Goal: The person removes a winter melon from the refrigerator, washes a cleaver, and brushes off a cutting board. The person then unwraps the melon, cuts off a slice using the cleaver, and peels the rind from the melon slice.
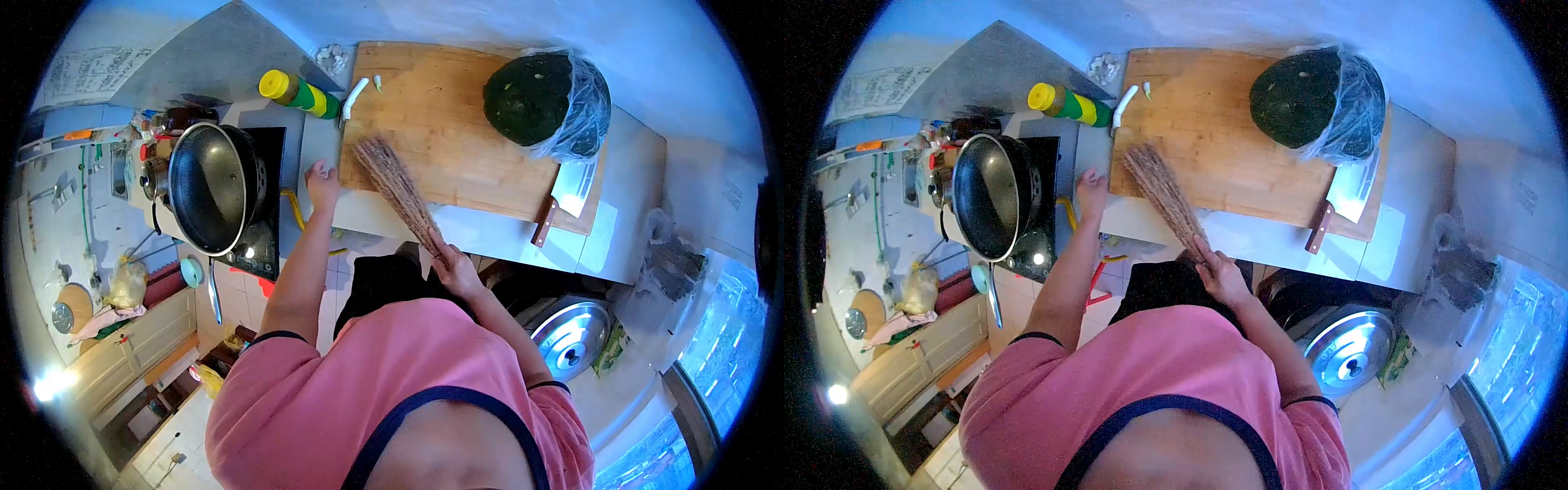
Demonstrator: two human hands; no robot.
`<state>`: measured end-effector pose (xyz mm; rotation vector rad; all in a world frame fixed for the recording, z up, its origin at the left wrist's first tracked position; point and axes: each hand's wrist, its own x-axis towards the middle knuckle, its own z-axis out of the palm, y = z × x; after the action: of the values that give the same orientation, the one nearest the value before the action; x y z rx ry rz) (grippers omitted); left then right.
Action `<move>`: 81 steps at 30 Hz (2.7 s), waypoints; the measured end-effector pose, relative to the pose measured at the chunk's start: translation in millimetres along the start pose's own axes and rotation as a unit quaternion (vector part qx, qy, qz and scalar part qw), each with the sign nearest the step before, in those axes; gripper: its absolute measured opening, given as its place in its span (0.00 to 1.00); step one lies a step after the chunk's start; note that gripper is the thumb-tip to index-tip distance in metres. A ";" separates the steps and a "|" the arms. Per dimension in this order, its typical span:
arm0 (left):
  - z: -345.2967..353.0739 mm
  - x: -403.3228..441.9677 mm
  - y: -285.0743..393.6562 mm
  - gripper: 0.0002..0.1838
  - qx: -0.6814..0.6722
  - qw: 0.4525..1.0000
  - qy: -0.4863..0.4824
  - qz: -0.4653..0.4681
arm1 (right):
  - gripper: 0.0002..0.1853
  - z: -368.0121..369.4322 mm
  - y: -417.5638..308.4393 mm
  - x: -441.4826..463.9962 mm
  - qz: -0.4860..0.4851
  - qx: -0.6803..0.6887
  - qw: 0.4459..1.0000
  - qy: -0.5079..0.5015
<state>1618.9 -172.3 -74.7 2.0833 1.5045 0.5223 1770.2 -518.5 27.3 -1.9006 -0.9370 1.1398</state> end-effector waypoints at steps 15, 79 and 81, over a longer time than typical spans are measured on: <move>84.6 128.3 116.7 0.23 0.178 0.956 -0.041 0.232 | 0.35 -39.1 -33.1 22.3 0.095 0.083 0.970 0.208; -276.6 72.6 145.5 0.31 -0.027 0.994 0.104 0.019 | 0.31 -90.8 -92.8 110.2 -0.034 -0.214 0.976 0.022; -278.1 68.6 137.9 0.30 -0.011 0.993 0.112 0.024 | 0.32 -110.0 -122.3 131.0 -0.030 -0.267 0.963 0.028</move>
<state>1582.6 -91.8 230.7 2.1055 1.5639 0.8101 1889.2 -371.3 118.8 -2.2894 -1.3614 0.8446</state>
